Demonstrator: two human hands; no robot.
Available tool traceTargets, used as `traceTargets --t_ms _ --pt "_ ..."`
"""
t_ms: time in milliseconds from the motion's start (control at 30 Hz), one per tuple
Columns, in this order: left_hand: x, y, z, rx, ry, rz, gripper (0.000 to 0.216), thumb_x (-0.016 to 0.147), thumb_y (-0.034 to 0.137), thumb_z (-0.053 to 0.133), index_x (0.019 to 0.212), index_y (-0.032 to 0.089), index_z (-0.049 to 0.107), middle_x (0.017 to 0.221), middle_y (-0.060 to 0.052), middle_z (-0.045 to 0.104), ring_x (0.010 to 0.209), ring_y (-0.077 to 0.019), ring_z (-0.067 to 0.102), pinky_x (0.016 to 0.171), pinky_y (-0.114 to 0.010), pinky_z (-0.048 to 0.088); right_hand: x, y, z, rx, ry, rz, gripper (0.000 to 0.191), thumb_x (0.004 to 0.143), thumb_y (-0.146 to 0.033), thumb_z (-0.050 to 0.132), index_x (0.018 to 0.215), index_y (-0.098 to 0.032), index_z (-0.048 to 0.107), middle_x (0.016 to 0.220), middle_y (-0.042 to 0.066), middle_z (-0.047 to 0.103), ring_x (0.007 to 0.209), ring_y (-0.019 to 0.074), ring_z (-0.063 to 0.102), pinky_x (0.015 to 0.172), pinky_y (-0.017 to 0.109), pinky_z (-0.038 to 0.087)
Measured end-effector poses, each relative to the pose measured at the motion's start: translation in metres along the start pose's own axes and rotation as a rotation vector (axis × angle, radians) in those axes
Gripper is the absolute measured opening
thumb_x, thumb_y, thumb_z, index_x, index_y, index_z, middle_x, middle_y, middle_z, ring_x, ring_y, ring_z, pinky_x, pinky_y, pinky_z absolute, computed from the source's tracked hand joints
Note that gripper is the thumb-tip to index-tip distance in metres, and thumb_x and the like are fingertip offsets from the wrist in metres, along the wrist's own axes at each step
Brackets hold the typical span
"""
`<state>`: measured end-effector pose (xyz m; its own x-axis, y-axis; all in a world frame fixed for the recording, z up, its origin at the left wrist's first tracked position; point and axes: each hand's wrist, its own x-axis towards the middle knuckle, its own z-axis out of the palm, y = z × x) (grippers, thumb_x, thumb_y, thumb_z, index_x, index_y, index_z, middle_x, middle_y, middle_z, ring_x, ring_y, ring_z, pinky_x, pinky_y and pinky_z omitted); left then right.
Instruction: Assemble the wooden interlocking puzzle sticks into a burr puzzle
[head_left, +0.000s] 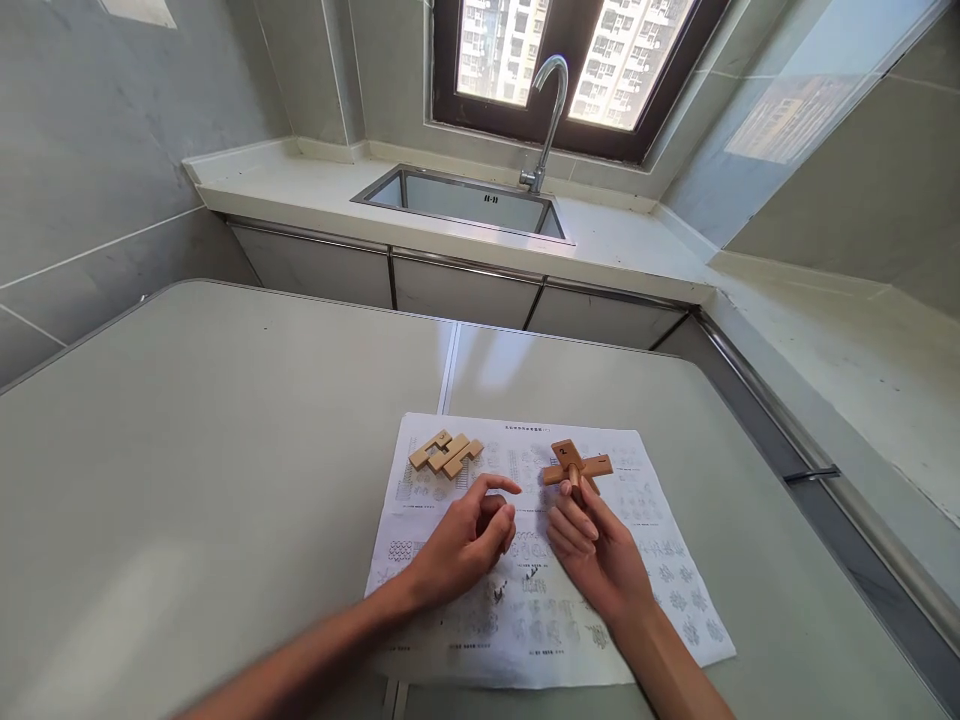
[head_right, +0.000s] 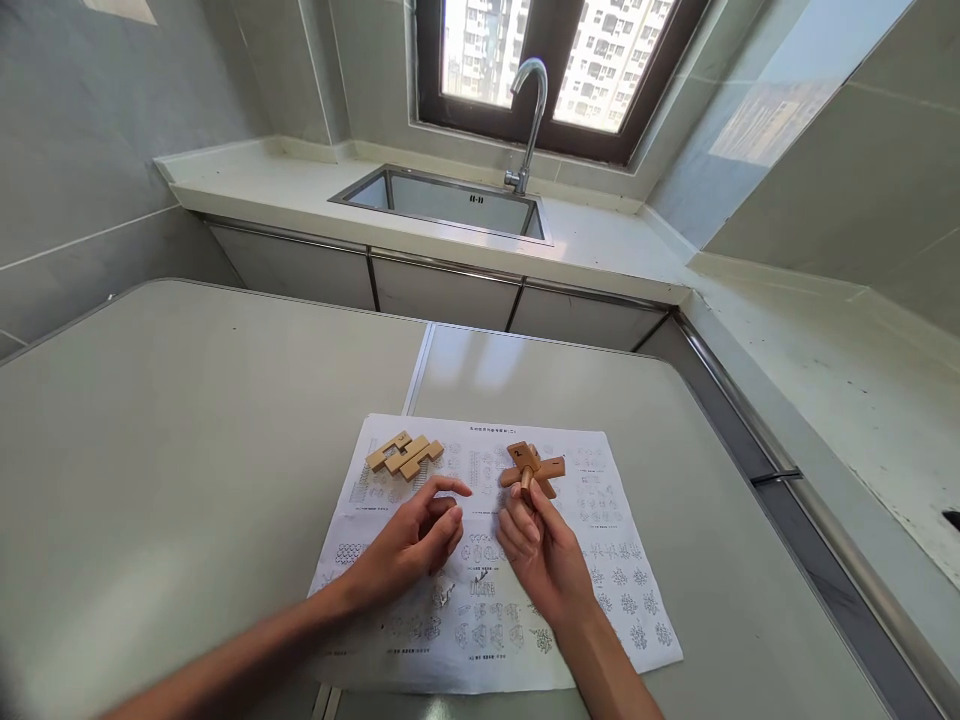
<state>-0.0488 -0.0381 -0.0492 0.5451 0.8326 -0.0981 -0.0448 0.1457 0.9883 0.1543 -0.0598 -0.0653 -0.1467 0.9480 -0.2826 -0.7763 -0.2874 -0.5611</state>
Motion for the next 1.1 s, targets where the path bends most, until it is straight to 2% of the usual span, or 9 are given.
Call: traceTargets --t_ms 167,433,733,933,1100 --pt "0.000 0.000 0.000 0.053 -0.013 -0.005 0.029 0.106 0.043 0.048 0.119 0.018 0.053 0.067 0.007 0.046 0.056 -0.0104 0.037 0.054 -0.023 0.034 0.003 -0.016 -0.009 0.117 0.061 -0.045 0.012 0.100 -0.025 0.070 0.094 -0.019 0.062 0.058 -0.010 0.035 0.046 0.0081 0.027 0.045 0.019 0.039" --pt "-0.001 -0.004 -0.001 0.135 -0.028 0.015 0.029 0.106 0.043 0.047 0.117 0.018 0.057 0.069 0.005 0.051 0.059 -0.0122 0.040 0.055 -0.024 0.035 0.003 -0.034 -0.026 0.139 0.069 -0.142 0.015 0.099 -0.016 0.066 0.096 -0.023 0.054 0.059 -0.010 0.035 0.047 0.0098 0.035 0.045 0.020 0.043" --pt "-0.001 -0.004 0.000 0.197 -0.060 0.024 0.025 0.105 0.036 0.046 0.112 0.017 0.060 0.069 0.004 0.052 0.063 -0.0132 0.043 0.062 -0.027 0.036 0.017 -0.053 -0.039 0.212 0.060 -0.092 0.022 0.097 -0.012 0.066 0.091 -0.023 0.048 0.060 -0.011 0.037 0.048 0.0079 0.038 0.047 0.018 0.044" --pt "-0.003 -0.005 0.000 0.186 -0.088 0.019 0.023 0.103 0.034 0.047 0.108 0.018 0.062 0.068 0.004 0.052 0.062 -0.0132 0.043 0.060 -0.026 0.037 0.037 -0.076 -0.052 0.192 0.054 -0.139 0.024 0.095 -0.009 0.066 0.092 -0.024 0.047 0.061 -0.012 0.037 0.046 0.0078 0.038 0.045 0.018 0.043" --pt "-0.006 -0.009 0.001 0.194 -0.098 0.058 0.023 0.103 0.032 0.048 0.106 0.018 0.066 0.066 0.004 0.049 0.059 -0.0129 0.043 0.058 -0.025 0.036 0.040 -0.081 -0.057 0.211 0.041 -0.157 0.022 0.096 -0.007 0.063 0.095 -0.023 0.048 0.061 -0.012 0.039 0.047 0.0070 0.040 0.046 0.016 0.043"
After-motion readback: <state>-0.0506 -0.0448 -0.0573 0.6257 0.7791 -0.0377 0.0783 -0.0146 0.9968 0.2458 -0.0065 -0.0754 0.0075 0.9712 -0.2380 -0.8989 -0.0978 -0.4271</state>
